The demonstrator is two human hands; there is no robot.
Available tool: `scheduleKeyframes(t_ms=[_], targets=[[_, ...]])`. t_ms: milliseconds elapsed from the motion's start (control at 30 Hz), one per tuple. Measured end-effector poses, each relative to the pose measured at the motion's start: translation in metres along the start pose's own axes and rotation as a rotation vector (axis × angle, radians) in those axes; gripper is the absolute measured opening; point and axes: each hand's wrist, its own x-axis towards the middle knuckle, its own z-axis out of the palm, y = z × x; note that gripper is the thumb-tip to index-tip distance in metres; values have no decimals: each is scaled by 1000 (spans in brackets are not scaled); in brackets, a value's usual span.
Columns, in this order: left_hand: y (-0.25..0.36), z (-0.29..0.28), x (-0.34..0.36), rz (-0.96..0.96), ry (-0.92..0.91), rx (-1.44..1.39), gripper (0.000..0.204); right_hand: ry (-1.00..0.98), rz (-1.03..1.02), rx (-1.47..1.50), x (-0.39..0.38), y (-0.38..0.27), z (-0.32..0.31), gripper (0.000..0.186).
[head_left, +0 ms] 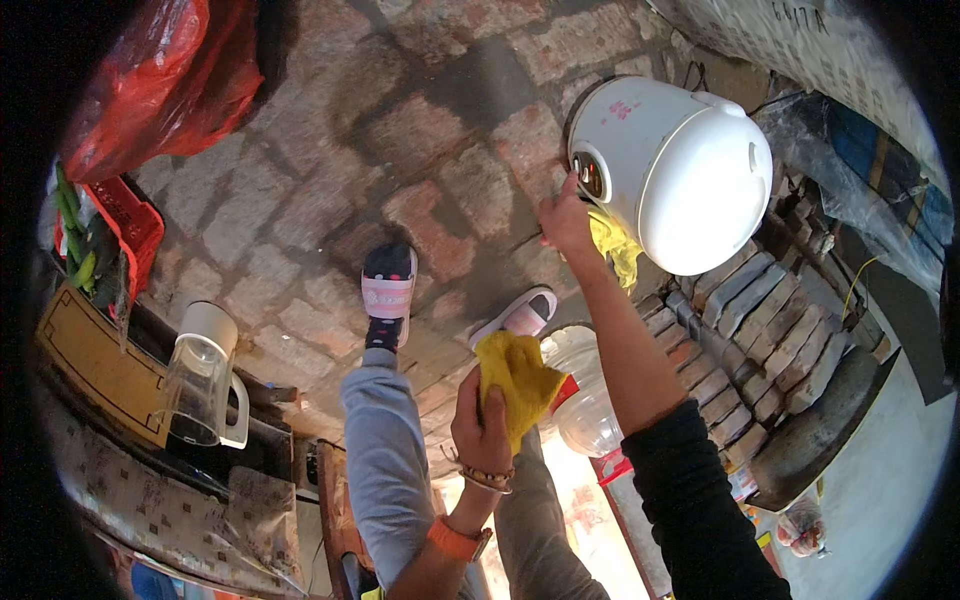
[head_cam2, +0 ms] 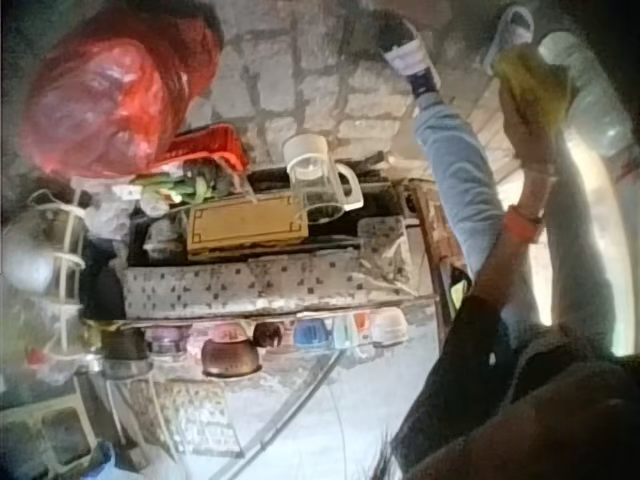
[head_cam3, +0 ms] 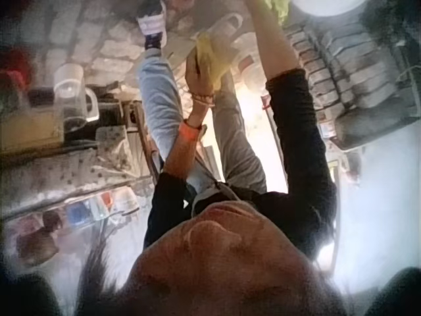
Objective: The person moves a red bowl and a yellow cloth, then sits on the floor. They pull thread from a spool, thread a needle, and begin sewing a small wooden slat.
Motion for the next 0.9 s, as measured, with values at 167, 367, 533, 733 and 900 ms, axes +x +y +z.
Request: scheduleKeyframes(t_ms=[167,367,533,733,900], targets=[[0,-5,9,49,34,-300,30,79,-395,222,-41,13,2,54],[9,-29,-18,118,54,-470,32,-171,-229,525,-162,53,-33,27],[51,-50,-55,207,27,-424,34,-455,-174,665,-262,27,-86,39],[135,-60,-126,241,-190,-546,43,-589,-160,762,-368,-39,-157,50],[199,-57,-170,271,-343,-590,56,-592,-479,775,-430,-69,-200,46]])
